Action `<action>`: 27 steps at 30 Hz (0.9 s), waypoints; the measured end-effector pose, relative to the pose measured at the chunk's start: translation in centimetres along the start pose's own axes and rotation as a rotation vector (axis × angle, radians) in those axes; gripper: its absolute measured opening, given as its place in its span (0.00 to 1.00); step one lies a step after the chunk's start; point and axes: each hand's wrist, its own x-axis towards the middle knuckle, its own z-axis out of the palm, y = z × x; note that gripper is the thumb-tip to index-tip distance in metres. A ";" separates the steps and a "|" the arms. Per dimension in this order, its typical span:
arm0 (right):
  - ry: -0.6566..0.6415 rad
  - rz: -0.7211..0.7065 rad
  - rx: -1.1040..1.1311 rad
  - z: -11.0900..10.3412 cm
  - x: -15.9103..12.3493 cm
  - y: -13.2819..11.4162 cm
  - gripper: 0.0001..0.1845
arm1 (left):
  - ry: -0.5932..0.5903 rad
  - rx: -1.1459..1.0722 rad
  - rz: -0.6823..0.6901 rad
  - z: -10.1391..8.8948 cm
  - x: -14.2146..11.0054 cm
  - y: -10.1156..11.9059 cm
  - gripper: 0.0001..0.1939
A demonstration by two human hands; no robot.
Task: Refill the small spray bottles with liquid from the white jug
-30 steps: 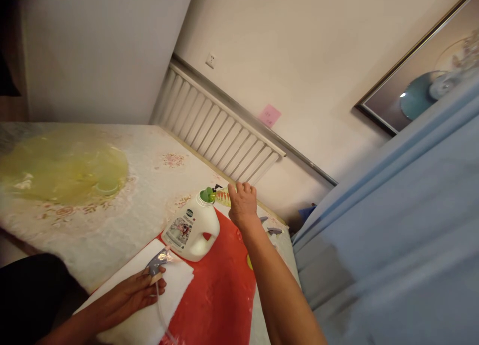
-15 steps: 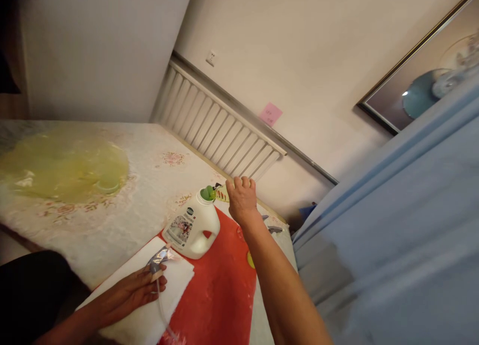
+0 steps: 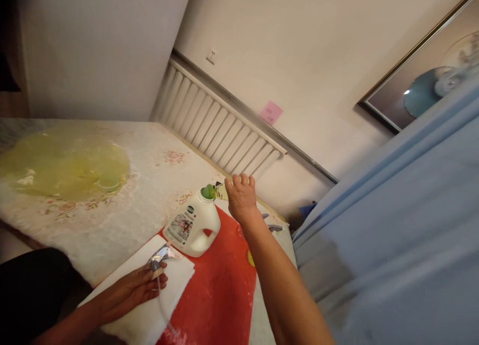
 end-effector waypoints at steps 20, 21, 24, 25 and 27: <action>-0.063 0.399 0.376 4.0 -5.6 -1.9 0.33 | 0.051 0.059 0.119 5.2 -1.2 2.8 0.19; -0.046 0.433 0.473 4.6 -6.7 -2.3 0.33 | 0.054 0.067 0.159 6.2 -1.3 3.5 0.18; 0.020 0.498 0.709 6.1 -10.8 -4.1 0.32 | 0.062 0.100 0.283 9.3 -1.6 5.4 0.16; 0.032 0.506 0.745 6.5 -12.2 -4.8 0.30 | 0.067 0.111 0.334 10.4 -1.8 6.0 0.15; 0.026 0.475 0.748 7.3 -15.1 -6.3 0.26 | 0.067 0.133 0.446 12.6 -2.1 6.9 0.15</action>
